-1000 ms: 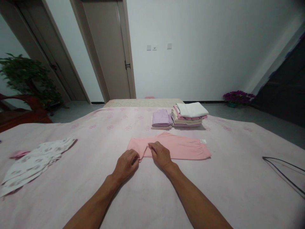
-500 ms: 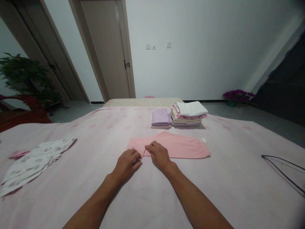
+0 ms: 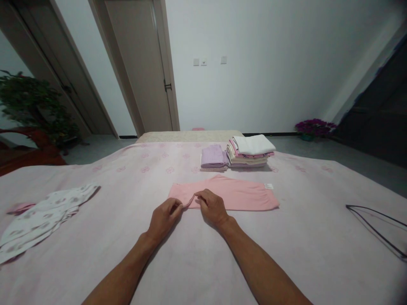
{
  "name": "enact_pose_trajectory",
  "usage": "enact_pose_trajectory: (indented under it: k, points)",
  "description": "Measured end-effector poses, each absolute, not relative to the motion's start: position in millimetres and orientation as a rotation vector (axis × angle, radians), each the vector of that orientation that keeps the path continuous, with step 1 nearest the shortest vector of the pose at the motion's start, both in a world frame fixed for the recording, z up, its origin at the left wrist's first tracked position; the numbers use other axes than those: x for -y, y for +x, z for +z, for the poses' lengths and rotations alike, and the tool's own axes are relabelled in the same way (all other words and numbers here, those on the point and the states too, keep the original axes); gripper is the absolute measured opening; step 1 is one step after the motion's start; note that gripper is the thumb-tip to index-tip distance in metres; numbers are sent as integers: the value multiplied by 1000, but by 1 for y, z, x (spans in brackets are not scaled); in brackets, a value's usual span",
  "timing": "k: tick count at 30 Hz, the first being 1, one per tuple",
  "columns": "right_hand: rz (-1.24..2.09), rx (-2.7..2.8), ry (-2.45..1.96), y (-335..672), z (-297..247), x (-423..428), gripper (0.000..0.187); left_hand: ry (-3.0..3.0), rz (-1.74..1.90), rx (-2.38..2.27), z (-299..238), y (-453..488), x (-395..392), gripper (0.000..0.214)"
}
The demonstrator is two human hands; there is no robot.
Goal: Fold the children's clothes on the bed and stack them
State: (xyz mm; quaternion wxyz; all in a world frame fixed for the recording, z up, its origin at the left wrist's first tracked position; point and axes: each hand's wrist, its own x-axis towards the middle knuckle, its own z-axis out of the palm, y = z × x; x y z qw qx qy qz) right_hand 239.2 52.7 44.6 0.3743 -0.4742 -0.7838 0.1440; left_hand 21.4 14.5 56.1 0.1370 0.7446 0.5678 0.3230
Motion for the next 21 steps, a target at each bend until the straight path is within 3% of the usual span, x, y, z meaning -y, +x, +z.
enact_pose_trajectory:
  k: [9,16,19,21]
  points:
    - [626,2001,-1448,227,65,-42,17,1936,1145,-1649,49,24,-17,23]
    - [937,1911,-1398,216,78,-49,60,2259,1191,-1585,49,28,-14,18]
    - [950,1863,-1532,210,77,-56,56,2414,1246,-1500,49,34,-15,14]
    - [902,1828,-1651,205,77,-61,43,2493,1273,-1423,49,38,-16,11]
